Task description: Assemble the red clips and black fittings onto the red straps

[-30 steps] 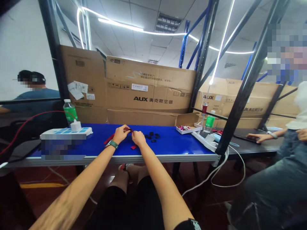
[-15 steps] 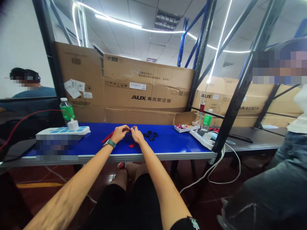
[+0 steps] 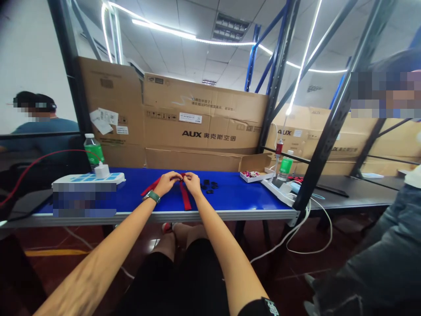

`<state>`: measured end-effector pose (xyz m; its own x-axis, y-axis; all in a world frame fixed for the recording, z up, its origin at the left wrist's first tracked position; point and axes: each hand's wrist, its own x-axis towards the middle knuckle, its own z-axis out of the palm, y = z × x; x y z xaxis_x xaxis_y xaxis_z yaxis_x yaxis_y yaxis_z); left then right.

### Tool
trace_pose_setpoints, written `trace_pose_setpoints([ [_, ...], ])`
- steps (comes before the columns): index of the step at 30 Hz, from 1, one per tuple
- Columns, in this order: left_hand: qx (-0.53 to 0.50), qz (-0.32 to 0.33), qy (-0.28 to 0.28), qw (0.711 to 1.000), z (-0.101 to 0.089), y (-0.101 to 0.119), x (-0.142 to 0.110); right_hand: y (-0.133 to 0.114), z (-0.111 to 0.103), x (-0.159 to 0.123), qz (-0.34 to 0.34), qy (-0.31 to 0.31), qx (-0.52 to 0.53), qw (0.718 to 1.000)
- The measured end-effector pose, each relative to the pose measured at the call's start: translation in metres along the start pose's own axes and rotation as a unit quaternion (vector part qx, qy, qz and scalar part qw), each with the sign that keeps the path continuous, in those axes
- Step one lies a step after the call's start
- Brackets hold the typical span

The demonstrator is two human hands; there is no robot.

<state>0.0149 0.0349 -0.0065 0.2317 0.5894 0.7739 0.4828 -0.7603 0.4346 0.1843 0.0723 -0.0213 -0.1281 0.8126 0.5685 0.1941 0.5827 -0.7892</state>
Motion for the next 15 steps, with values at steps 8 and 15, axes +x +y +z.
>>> trace_pose_setpoints([
  [8, 0.031, 0.004, 0.051, 0.998, -0.001, 0.002, 0.002, -0.009, 0.002, -0.01, -0.033, -0.076, -0.113, 0.99],
  [15, -0.013, -0.04, 0.031, 0.999, -0.004, 0.005, 0.0, -0.012, -0.003, -0.009, -0.078, -0.066, -0.147, 0.984],
])
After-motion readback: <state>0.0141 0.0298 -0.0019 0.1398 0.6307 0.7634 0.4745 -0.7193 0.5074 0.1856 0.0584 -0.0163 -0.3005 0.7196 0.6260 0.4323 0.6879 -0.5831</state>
